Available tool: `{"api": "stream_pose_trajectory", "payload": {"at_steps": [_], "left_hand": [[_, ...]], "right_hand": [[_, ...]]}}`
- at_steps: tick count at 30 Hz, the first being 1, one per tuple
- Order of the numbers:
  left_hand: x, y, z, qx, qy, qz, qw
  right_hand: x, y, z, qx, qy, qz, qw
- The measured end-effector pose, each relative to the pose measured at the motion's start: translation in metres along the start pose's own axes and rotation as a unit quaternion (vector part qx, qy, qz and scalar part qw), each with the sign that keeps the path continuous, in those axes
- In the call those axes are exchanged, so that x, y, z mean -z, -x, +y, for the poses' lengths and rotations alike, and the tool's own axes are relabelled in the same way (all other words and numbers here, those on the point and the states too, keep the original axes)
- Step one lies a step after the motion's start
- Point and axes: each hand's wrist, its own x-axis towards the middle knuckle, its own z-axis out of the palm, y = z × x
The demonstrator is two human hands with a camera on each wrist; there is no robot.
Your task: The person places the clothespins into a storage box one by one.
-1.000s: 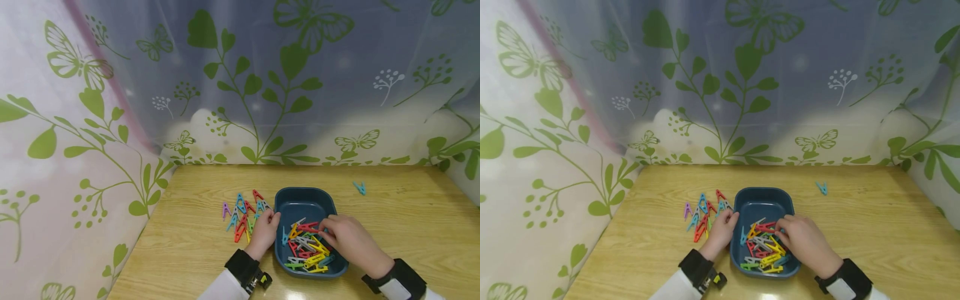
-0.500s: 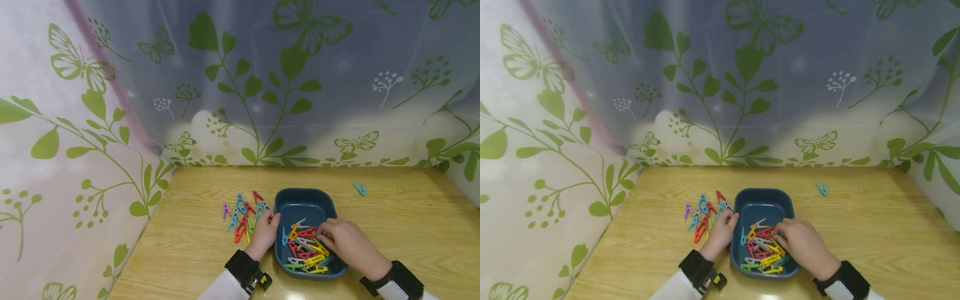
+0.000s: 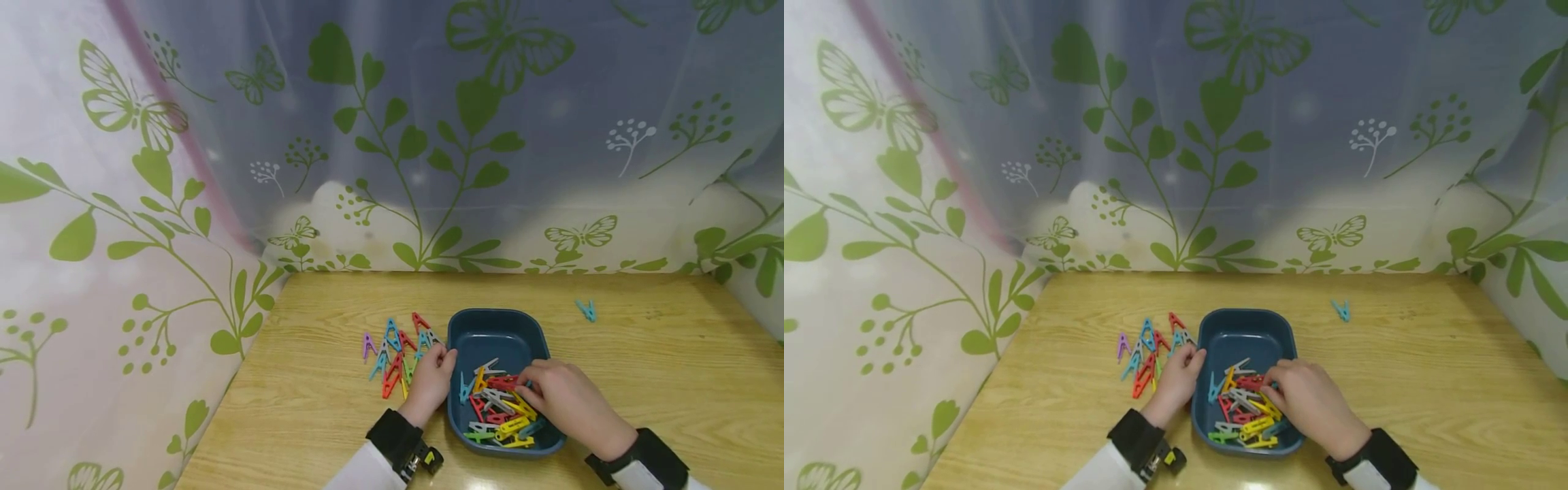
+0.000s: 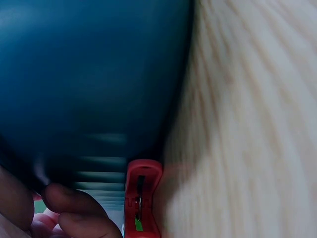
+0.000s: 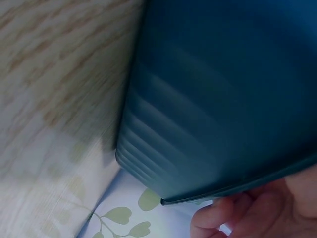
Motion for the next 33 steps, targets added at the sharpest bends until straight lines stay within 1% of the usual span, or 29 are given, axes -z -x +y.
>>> {"api": "stream_pose_trajectory", "payload": {"at_steps": [10,16,24,28,33], "left_hand": [[0.000,0.001,0.000,-0.002,0.004,0.000,1.0000],[0.000,-0.001,0.000,0.010,0.001,-0.002,0.9999],[0.000,-0.001,0.000,0.011,0.005,-0.004,0.9999],[0.000,-0.001,0.000,0.016,0.010,-0.003,0.9998],[0.000,-0.001,0.001,0.016,0.011,-0.004,0.9998]], "right_hand": [[0.001,-0.001,-0.002,-0.012,0.008,-0.008,1.000],[0.000,0.000,-0.001,-0.003,0.019,-0.002,1.000],[0.001,-0.001,-0.001,0.007,0.033,0.003,0.999],[0.005,-0.002,-0.002,0.023,0.030,0.020,0.999],[0.015,-0.007,0.001,0.038,0.030,0.056,0.997]]}}
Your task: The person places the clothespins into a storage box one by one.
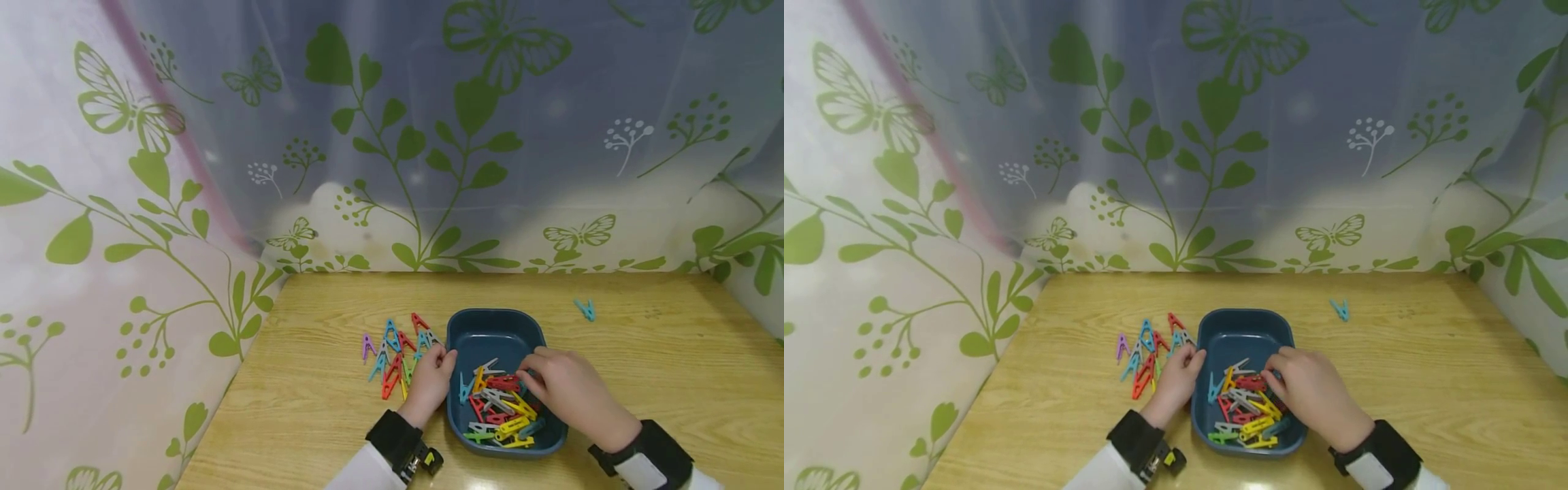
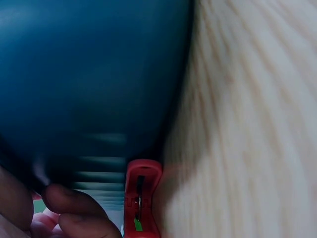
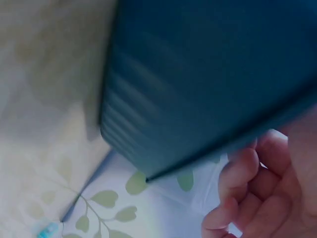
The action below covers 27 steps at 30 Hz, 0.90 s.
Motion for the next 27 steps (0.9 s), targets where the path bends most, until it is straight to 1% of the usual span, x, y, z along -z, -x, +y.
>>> {"api": "stream_pose_trajectory", "payload": {"at_steps": [6,9,13,18,24,27], "left_hand": [[0.000,0.000,0.000,0.000,-0.005,0.003,1.0000],[0.000,0.000,0.000,0.000,-0.005,0.004,1.0000],[0.000,0.000,0.000,-0.002,0.000,0.003,1.0000],[0.000,0.000,-0.001,-0.003,0.002,0.003,1.0000],[0.000,0.000,0.000,-0.002,0.002,0.000,1.0000],[0.000,0.000,0.000,-0.002,0.002,0.001,1.0000]], "right_hand": [[0.011,-0.018,0.018,0.003,0.020,0.051,0.998],[0.013,-0.028,0.032,-0.003,0.032,0.060,0.998],[0.014,-0.041,0.055,-0.018,0.048,0.053,0.997],[0.014,-0.056,0.085,-0.037,0.054,0.044,0.997],[0.014,-0.067,0.113,-0.043,0.080,0.039,0.995],[0.012,-0.070,0.123,-0.060,0.090,0.020,0.994]]}}
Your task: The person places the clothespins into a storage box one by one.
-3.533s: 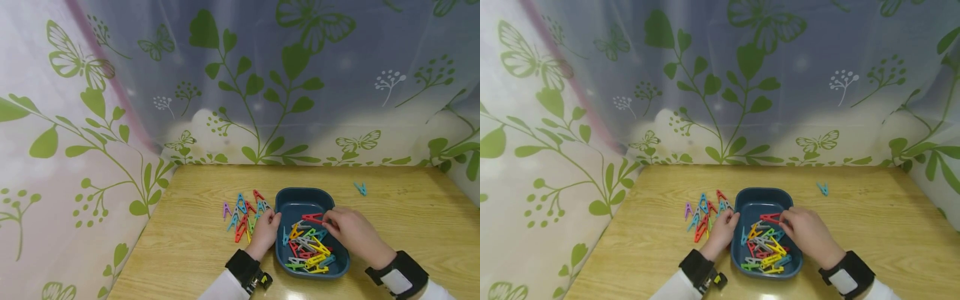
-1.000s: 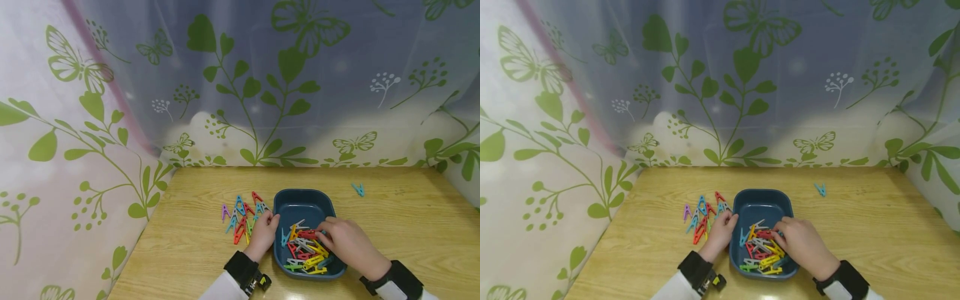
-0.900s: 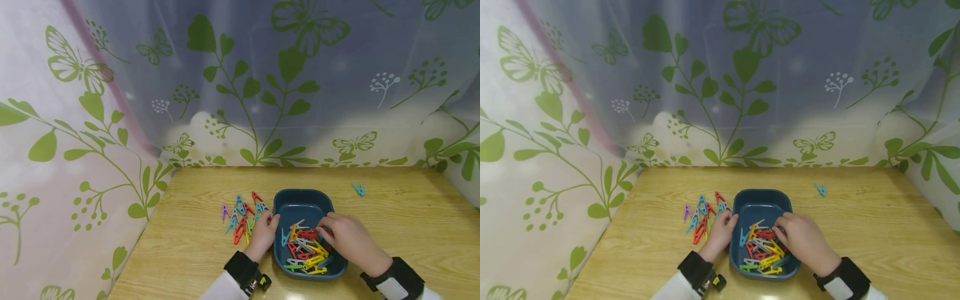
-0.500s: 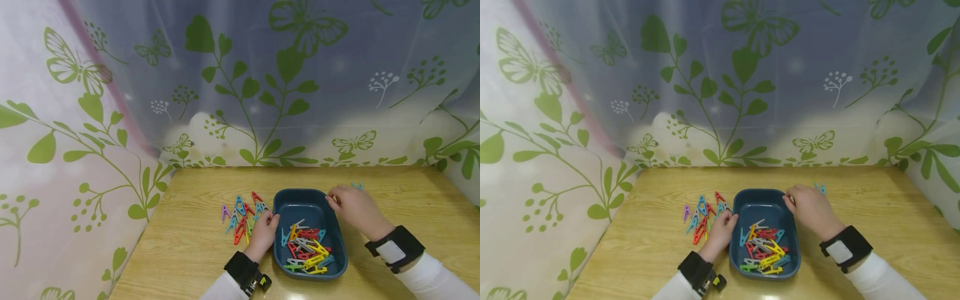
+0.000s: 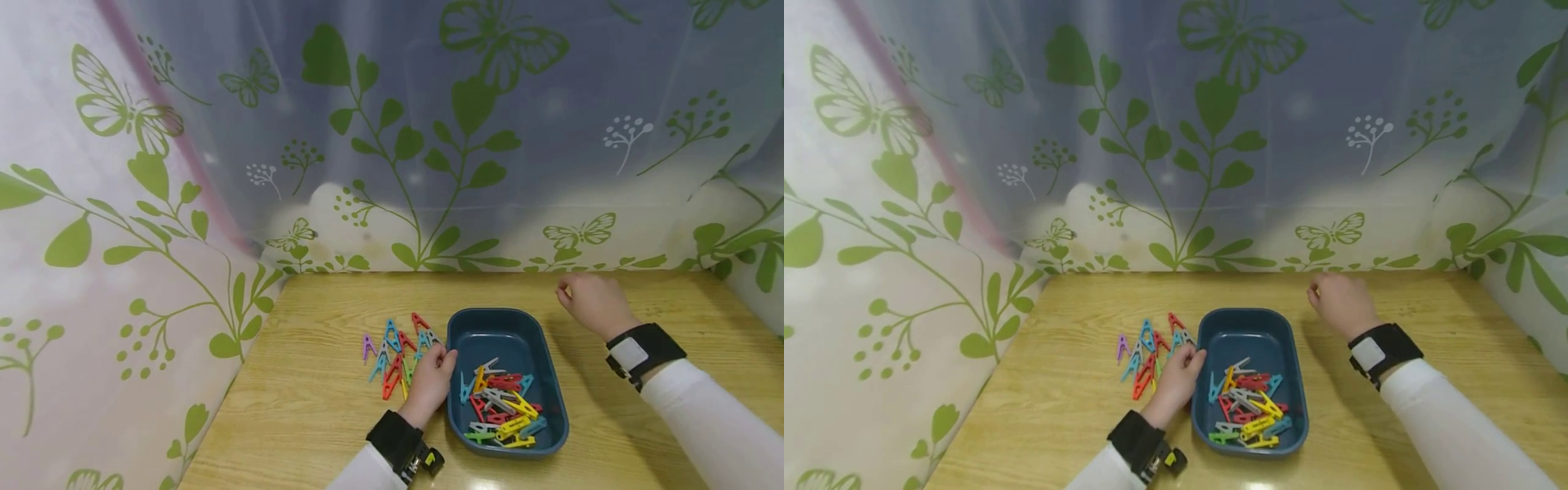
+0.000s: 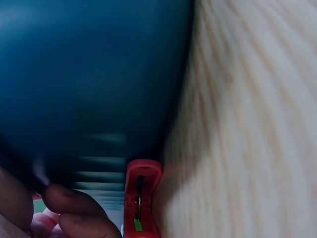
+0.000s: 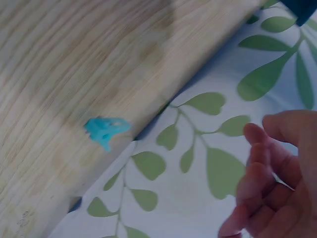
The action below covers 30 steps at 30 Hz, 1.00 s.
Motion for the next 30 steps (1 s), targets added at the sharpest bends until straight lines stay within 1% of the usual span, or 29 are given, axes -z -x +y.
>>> {"api": "stream_pose_trajectory", "payload": {"at_steps": [3,7,15,21,27,30], "left_hand": [[0.001,-0.001,0.000,0.001,0.000,0.001,1.0000],[0.002,-0.001,-0.001,-0.001,0.002,0.000,1.0000],[0.000,-0.001,-0.001,-0.002,-0.006,0.000,1.0000],[-0.001,-0.001,0.001,0.005,-0.004,-0.002,1.0000],[-0.001,-0.001,0.001,0.009,-0.006,0.001,0.9999],[-0.001,-0.001,0.001,0.011,-0.005,0.002,0.9999]], "right_hand": [[-0.004,-0.004,0.006,-0.028,0.006,-0.043,0.999],[-0.010,-0.007,0.012,-0.064,0.008,-0.095,0.993],[-0.030,-0.008,0.036,-0.111,-0.006,-0.146,0.983],[-0.041,-0.004,0.049,-0.126,-0.007,-0.156,0.980],[-0.047,-0.002,0.054,-0.132,-0.003,-0.142,0.981],[-0.049,-0.002,0.055,-0.133,-0.004,-0.143,0.981]]}}
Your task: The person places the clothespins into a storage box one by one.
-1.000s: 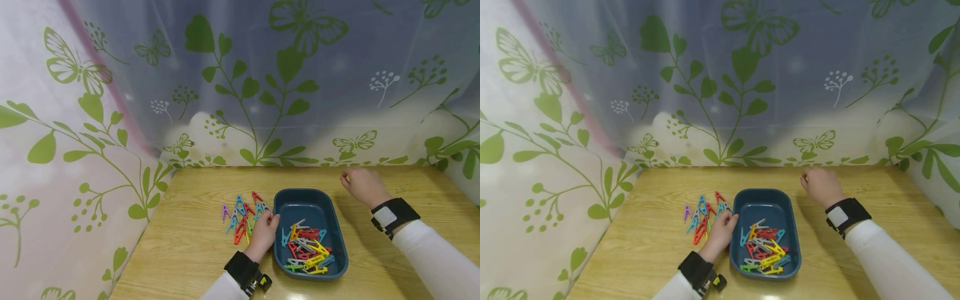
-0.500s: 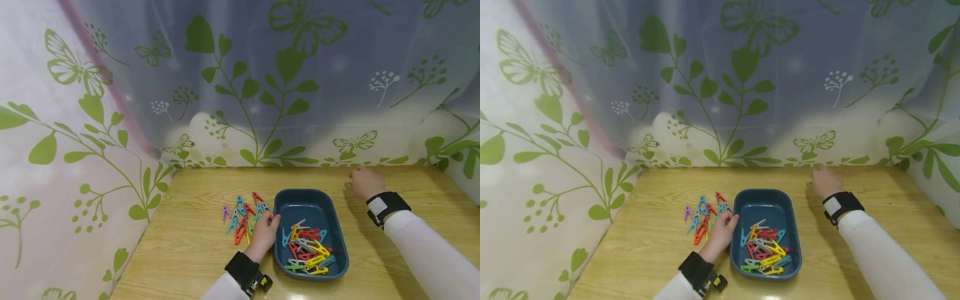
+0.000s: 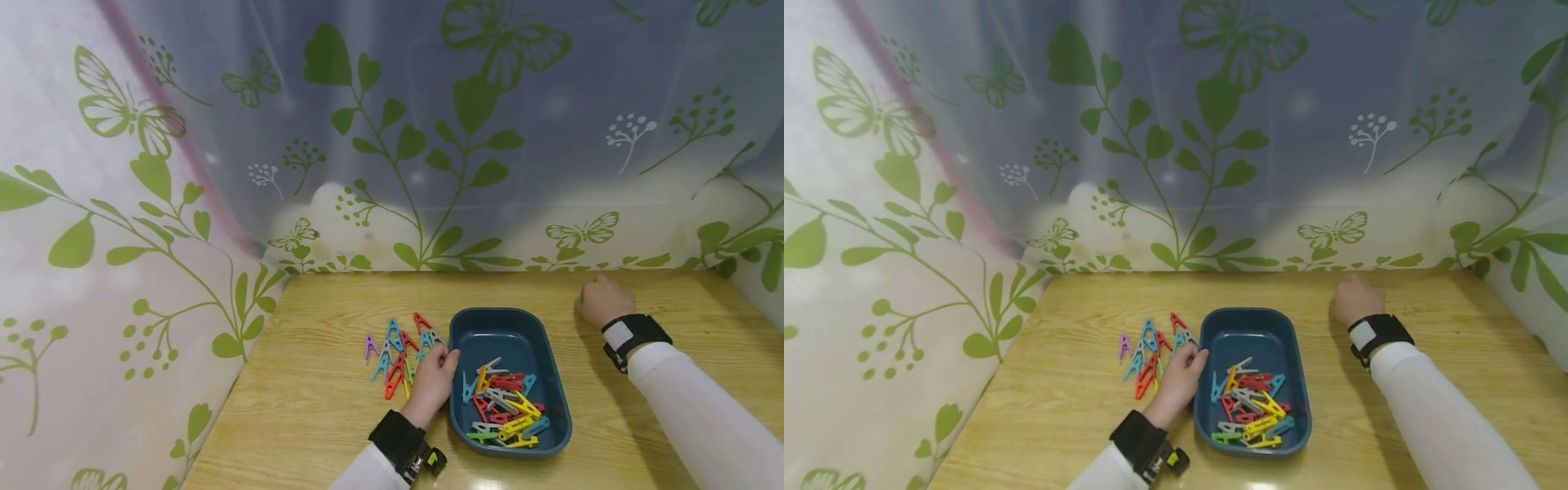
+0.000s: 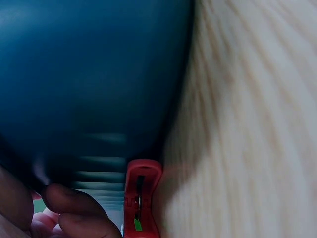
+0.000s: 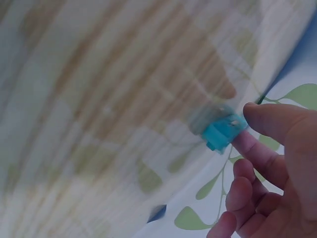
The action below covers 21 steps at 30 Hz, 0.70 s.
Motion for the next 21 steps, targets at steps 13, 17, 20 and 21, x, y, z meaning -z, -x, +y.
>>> {"api": "stream_pose_trajectory", "payload": {"at_steps": [13,17,20,21], "left_hand": [[0.000,0.000,0.000,-0.007,-0.004,-0.001,1.0000],[0.001,0.001,0.001,-0.004,-0.005,0.000,1.0000],[0.001,0.001,0.001,-0.001,-0.008,0.001,1.0000],[0.000,0.002,0.001,0.000,-0.008,0.002,1.0000]], "right_hand": [[0.011,0.004,-0.007,0.028,-0.012,0.005,1.000],[0.020,0.009,-0.020,0.062,-0.015,0.036,0.997],[0.031,0.018,-0.037,0.087,-0.014,0.070,0.994],[0.034,0.022,-0.044,0.094,-0.015,0.080,0.992]]}}
